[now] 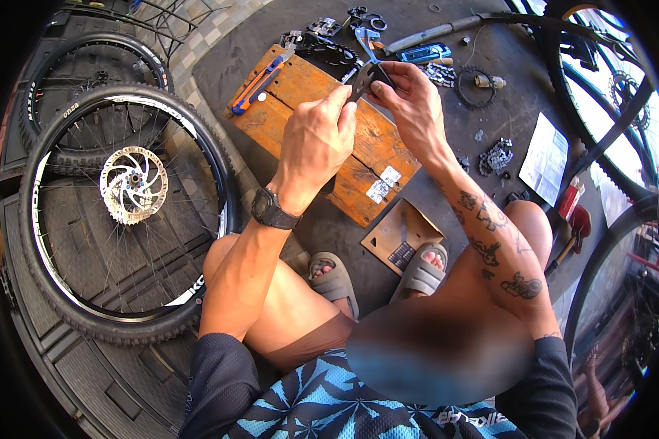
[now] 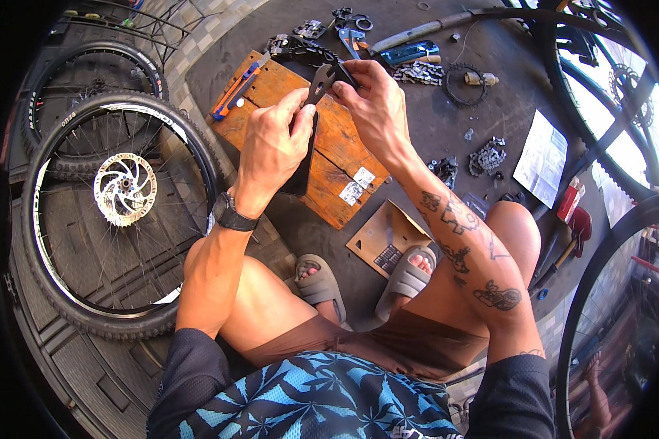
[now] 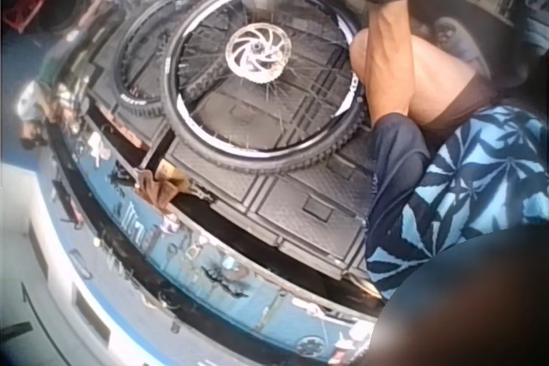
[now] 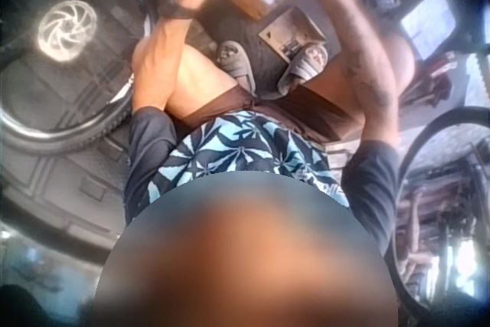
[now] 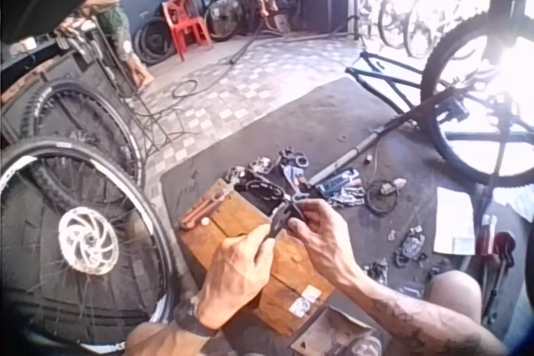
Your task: The person reads a bicycle computer instruction manual, then installs a sensor on the front wheel and mounts the computer unit on the handlebar. They insert a coin into the sensor housing and test the computer display.
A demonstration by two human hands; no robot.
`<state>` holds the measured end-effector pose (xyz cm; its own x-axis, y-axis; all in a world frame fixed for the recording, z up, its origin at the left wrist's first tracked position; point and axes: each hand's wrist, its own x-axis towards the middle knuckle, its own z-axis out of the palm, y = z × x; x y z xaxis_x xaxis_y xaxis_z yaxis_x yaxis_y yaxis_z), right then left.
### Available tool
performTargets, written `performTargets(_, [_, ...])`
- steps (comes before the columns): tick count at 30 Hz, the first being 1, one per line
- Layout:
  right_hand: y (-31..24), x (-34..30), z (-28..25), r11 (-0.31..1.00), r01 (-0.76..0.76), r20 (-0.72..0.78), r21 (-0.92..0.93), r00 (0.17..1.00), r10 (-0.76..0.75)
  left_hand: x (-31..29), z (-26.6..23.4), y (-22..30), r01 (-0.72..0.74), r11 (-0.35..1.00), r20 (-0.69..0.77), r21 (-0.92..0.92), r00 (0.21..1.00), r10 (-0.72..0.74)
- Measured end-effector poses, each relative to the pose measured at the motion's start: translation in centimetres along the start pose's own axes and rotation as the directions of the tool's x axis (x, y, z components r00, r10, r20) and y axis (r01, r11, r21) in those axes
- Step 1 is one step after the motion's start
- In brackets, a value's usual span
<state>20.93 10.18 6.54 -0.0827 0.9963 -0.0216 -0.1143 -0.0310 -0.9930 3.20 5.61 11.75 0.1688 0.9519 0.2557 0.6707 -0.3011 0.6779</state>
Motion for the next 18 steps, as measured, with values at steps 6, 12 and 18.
performTargets(6, [0.3,-0.2,-0.2,0.998,-0.002,-0.019,-0.06,1.0,0.001,-0.1,0.2,0.1,-0.054,0.998,-0.002,0.043,0.999,0.054])
performTargets(12, [-0.2,-0.4,-0.1,0.987,-0.006,-0.029,-0.162,1.0,0.001,-0.1,0.5,0.5,-0.014,0.997,-0.004,0.079,1.0,0.014])
performTargets(18, [-1.1,-0.7,-0.4,0.96,0.12,0.021,-0.252,0.993,-0.118,-0.2,0.5,0.4,-0.046,0.999,-0.016,0.023,0.999,0.047])
